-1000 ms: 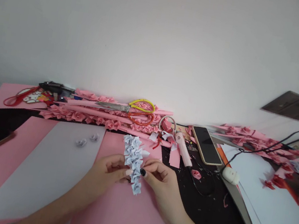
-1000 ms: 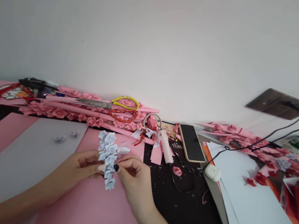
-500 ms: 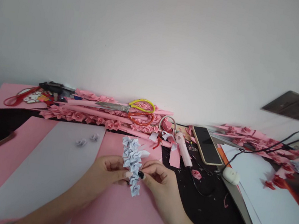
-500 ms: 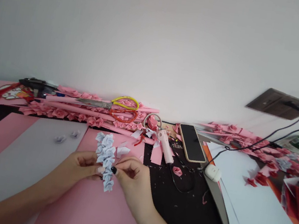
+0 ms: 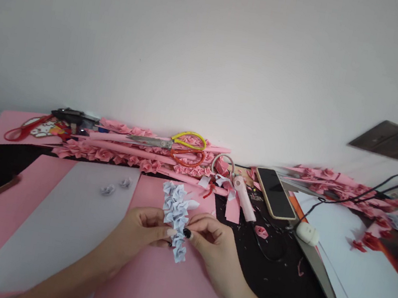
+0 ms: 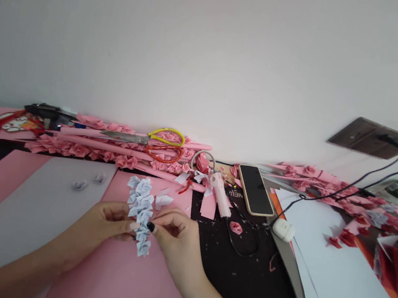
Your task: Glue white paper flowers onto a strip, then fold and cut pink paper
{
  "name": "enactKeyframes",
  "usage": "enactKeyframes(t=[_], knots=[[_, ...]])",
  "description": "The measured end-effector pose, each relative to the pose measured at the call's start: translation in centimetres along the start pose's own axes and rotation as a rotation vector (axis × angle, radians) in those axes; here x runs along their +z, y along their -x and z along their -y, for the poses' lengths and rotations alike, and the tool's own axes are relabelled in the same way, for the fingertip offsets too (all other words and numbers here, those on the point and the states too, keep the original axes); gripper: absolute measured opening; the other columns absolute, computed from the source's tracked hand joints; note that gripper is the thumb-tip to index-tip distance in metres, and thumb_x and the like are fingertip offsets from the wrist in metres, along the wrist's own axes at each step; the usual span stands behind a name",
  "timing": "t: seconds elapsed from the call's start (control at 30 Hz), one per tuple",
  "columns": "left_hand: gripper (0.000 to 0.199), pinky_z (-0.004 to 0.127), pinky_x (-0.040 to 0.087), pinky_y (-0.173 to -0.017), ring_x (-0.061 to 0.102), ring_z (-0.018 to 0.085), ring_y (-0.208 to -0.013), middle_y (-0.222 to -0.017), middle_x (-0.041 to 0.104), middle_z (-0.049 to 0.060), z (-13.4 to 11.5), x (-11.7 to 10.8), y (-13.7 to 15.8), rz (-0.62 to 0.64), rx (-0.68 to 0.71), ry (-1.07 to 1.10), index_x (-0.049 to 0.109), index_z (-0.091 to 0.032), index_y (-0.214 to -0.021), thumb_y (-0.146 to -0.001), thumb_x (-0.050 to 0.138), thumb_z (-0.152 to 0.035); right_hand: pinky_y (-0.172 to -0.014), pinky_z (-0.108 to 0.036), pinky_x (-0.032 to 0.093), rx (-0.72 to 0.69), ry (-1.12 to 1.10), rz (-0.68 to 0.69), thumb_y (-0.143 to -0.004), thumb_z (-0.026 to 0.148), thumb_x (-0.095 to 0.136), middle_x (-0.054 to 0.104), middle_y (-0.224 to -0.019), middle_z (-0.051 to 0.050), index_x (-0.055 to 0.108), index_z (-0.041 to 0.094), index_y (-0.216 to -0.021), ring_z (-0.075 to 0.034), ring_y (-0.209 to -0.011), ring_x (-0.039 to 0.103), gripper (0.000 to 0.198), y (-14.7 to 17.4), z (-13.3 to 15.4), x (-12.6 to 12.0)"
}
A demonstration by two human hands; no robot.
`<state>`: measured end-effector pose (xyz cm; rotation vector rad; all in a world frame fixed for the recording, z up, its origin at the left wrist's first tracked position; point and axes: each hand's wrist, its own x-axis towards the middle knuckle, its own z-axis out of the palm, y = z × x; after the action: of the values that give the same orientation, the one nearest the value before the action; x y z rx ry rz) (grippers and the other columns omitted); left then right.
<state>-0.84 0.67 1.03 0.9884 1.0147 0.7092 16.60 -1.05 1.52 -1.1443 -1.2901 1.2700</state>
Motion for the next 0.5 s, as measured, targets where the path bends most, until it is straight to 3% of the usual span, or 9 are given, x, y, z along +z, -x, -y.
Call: enactKeyframes(t=[0.5], knots=[[0.012, 0.026, 0.045, -0.069, 0.060, 0.016, -0.073, -0.073, 0.065, 0.000, -0.09, 0.10, 0.01, -0.008, -0.003, 0.014, 0.065, -0.017, -0.071, -0.068, 0.067, -0.028, -0.067, -0.028, 0.046, 0.004, -0.021, -0.009, -0.070, 0.022, 0.068, 0.062, -0.075, -0.004, 0.068, 0.017, -0.066, -0.016, -0.071, 0.057, 0.006, 0.03, 0.08, 0.11]])
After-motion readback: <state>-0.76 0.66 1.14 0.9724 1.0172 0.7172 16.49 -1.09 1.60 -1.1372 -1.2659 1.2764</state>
